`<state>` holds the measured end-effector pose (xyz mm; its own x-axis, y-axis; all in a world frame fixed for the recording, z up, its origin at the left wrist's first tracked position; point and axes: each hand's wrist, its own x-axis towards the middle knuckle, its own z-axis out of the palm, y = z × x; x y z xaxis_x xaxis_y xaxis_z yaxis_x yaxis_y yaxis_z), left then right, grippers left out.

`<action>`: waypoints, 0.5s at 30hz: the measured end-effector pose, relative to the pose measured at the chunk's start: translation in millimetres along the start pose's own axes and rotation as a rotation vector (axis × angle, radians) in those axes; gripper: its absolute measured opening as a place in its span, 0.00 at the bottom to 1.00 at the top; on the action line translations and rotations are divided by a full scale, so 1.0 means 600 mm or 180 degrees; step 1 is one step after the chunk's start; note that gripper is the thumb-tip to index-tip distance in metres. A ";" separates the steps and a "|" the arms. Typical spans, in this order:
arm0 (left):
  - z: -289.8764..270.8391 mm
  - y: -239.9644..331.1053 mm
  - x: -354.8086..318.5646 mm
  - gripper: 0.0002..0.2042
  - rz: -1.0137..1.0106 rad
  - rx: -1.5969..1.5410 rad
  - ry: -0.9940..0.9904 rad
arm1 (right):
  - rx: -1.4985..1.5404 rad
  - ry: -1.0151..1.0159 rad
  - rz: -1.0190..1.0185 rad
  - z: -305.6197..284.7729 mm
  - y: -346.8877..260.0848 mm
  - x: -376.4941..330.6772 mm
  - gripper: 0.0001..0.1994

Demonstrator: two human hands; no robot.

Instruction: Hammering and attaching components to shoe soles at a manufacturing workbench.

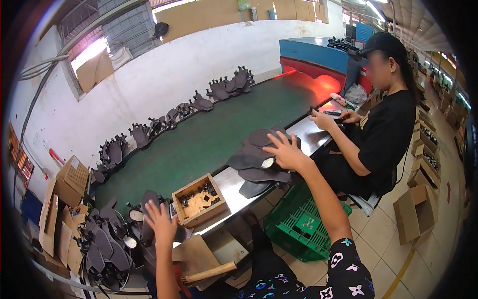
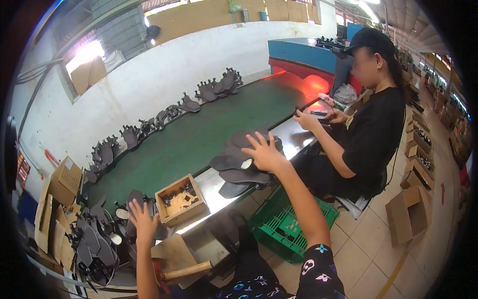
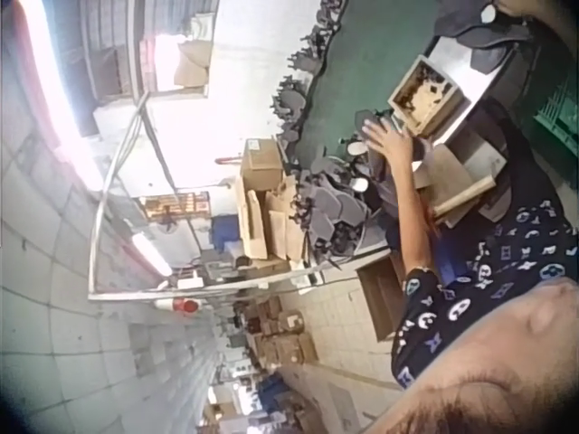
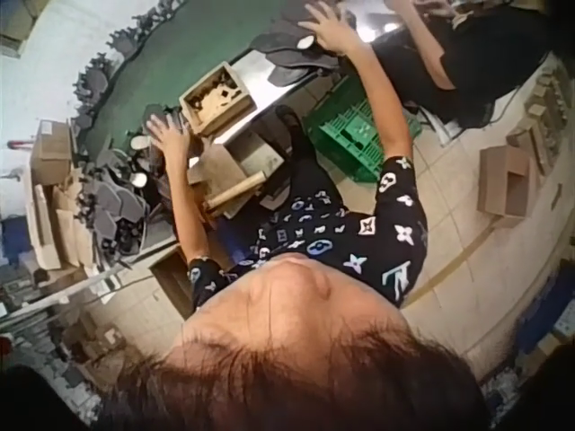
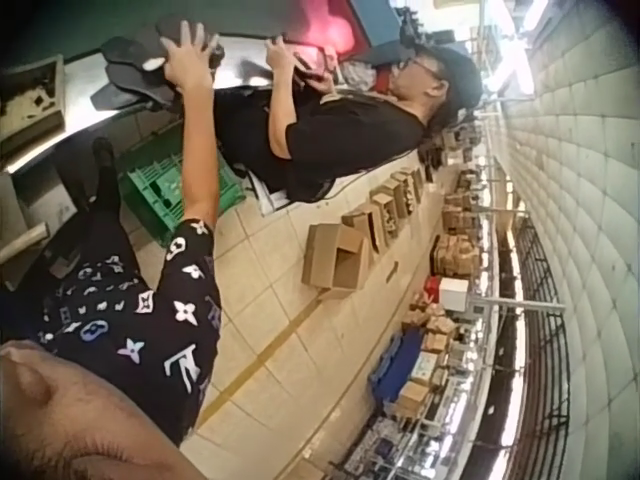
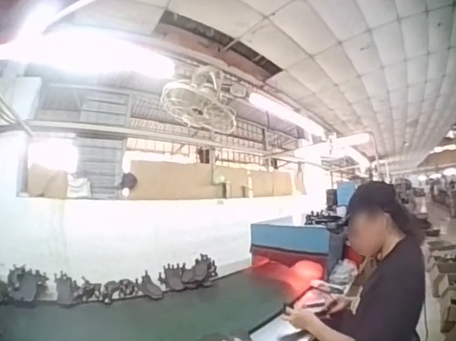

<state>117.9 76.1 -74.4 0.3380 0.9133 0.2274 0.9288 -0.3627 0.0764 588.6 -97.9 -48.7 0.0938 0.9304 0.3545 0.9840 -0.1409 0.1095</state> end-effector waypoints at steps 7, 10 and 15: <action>-0.106 0.176 -0.005 0.30 0.1410 -0.0526 0.0492 | 0.0760 0.0057 -0.0439 -0.002 -0.023 0.056 0.09; -0.159 0.236 -0.013 0.30 0.1779 -0.1145 0.0487 | 0.2197 0.0494 0.0026 -0.111 -0.074 0.076 0.11; -0.258 0.268 -0.036 0.24 0.2254 -0.3020 -0.0301 | 0.3189 0.0053 -0.1410 -0.316 -0.189 0.067 0.12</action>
<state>236.2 -30.5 83.6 0.7778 0.4496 0.4391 0.0600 -0.7486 0.6603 452.1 -109.1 129.4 -0.2934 0.8249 0.4833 0.6077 0.5511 -0.5718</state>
